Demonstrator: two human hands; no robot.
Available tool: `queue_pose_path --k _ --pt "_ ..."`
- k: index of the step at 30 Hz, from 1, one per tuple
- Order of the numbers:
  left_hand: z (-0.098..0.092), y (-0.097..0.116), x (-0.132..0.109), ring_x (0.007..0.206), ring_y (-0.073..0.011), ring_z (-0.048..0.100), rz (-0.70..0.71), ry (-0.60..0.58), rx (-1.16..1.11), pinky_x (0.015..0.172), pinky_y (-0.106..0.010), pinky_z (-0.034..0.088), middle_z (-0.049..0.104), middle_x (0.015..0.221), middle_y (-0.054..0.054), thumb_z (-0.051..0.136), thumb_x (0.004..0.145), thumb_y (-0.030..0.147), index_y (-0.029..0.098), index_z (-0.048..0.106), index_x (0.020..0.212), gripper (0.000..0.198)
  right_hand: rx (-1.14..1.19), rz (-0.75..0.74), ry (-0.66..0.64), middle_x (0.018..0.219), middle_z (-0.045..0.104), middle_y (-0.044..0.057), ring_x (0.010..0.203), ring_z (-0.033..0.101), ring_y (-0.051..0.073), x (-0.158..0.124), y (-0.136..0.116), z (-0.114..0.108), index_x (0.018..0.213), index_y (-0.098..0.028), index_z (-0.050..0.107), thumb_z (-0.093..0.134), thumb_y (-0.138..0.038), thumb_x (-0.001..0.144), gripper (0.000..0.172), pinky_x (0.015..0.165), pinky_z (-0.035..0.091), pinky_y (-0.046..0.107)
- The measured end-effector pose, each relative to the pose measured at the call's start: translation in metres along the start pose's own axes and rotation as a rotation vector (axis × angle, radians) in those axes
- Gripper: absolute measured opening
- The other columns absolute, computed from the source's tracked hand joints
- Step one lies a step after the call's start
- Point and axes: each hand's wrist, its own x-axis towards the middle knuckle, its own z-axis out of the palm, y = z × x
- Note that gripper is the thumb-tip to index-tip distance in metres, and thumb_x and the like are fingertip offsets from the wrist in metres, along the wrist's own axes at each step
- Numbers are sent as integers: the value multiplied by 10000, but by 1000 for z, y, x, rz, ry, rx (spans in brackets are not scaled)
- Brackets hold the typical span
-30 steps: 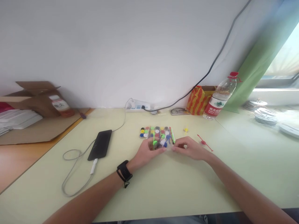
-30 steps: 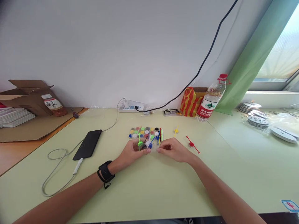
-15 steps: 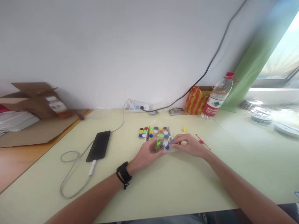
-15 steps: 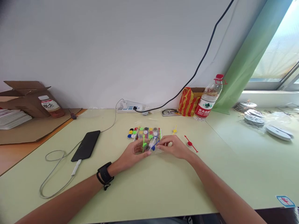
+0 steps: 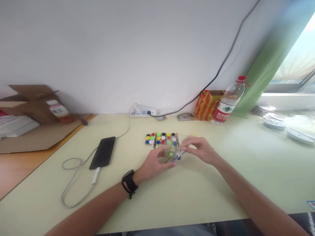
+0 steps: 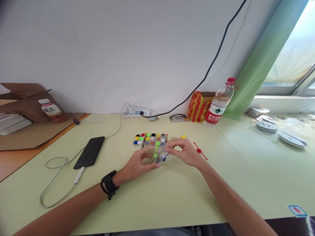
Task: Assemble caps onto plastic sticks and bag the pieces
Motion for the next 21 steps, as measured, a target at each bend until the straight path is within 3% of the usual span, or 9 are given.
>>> queue_pose_path --k 6,8,11,16,21 --pt "-1 2 0 785 -178 597 -48 -74 23 704 -284 477 682 892 -51 734 877 477 146 735 1040 369 36 60 -39 1050 758 89 929 678 223 0 -5 7 1029 -210 766 705 -491 905 313 831 552 361" --pt "0 1 0 762 -169 577 -43 -68 33 675 -274 456 675 892 -50 742 870 482 148 727 1077 394 15 75 -68 1026 763 85 912 681 220 0 -4 9 1017 -208 775 704 -493 905 314 829 551 359" --pt "0 1 -1 751 -174 565 -39 -61 73 663 -278 451 674 873 -43 779 828 492 157 715 1125 453 5 46 -9 947 769 85 892 683 228 0 -3 9 941 -212 797 677 -494 927 307 832 548 376" --pt "0 4 -1 939 -235 626 -5 -81 41 817 -331 514 709 1115 -75 800 808 451 202 681 1253 523 10 6 -42 1024 780 90 957 701 253 0 -4 5 964 -250 825 706 -498 908 281 899 549 421" --pt "-1 2 -1 821 -200 606 -17 -90 126 756 -307 495 709 978 -33 781 824 445 203 680 1252 502 62 7 -27 1019 783 87 977 705 251 -1 -6 9 983 -249 829 705 -468 917 261 917 548 414"
